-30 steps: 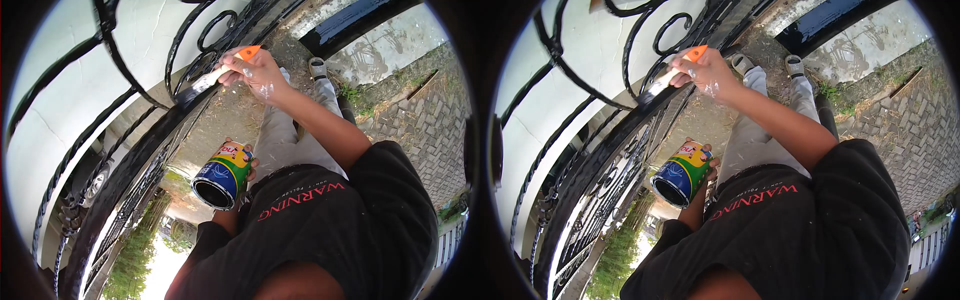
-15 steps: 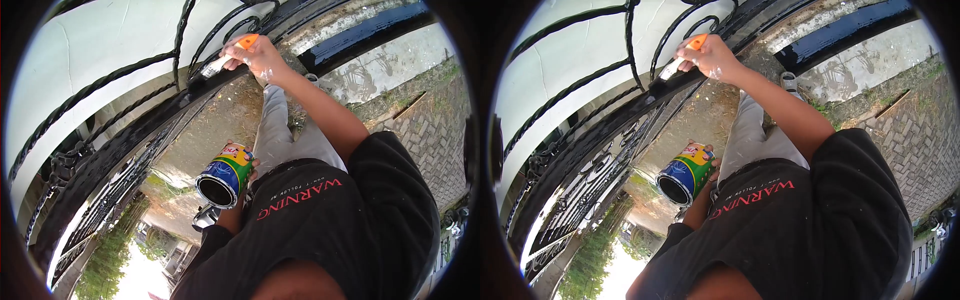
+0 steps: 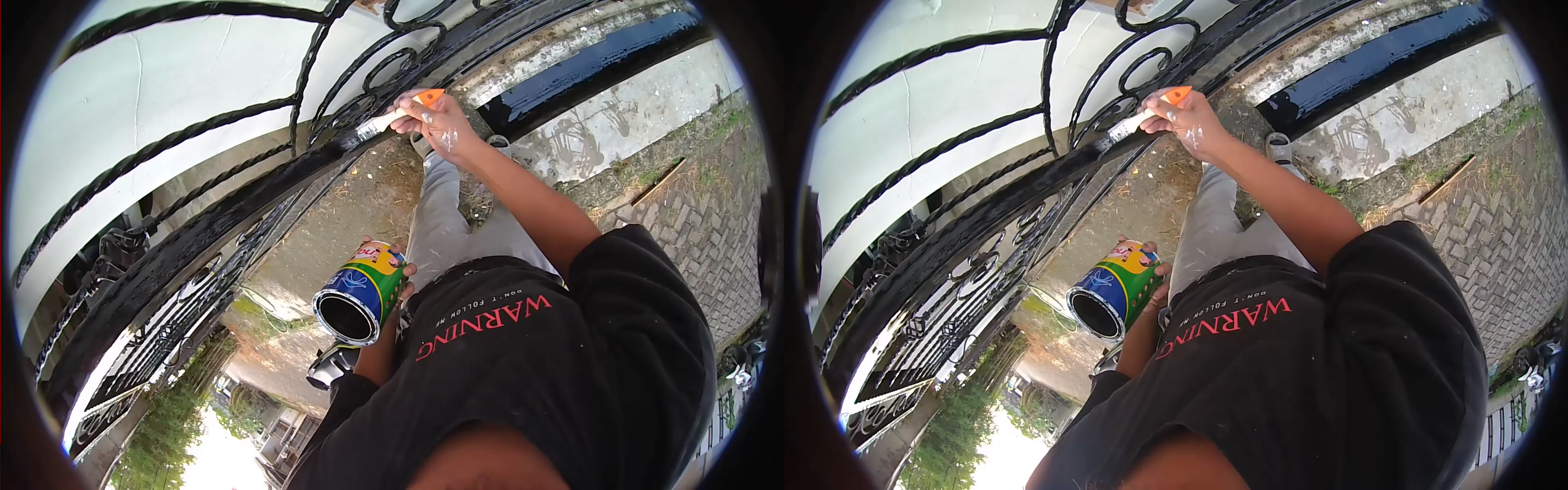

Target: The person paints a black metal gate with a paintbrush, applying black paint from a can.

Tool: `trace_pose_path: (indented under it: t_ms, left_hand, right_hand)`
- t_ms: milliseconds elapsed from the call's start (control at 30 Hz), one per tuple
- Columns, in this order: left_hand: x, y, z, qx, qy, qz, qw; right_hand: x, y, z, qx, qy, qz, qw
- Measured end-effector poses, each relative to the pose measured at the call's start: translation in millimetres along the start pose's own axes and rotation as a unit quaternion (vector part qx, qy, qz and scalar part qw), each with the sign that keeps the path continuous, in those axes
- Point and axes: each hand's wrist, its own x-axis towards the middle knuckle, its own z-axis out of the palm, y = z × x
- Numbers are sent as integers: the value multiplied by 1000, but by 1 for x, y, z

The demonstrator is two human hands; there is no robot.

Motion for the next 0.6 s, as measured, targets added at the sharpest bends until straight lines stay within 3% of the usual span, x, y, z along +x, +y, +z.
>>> trace_pose_path:
  t_ms: [33, 100, 267, 367, 467, 500, 600]
  left_hand:
    - [-2, 5, -6, 36, 4, 0, 999]
    - [-6, 15, -17, 108, 12, -2, 994]
    - [0, 1, -7, 143, 30, 42, 988]
    - [5, -6, -2, 149, 50, 60, 986]
    - [7, -10, 4, 153, 70, 81, 982]
    - [7, -8, 5, 149, 57, 63, 985]
    - [9, 7, 2, 125, -2, -30, 992]
  right_hand:
    - [2, 6, -8, 66, 20, 15, 998]
    - [10, 37, -31, 46, 53, 20, 997]
    - [27, 98, -105, 16, 114, -13, 993]
    - [38, 115, -135, -165, 236, 18, 958]
    - [46, 139, -182, -252, 313, -8, 916]
    - [49, 143, -189, -278, 338, -3, 899]
    - [55, 148, -179, -237, 296, -56, 924]
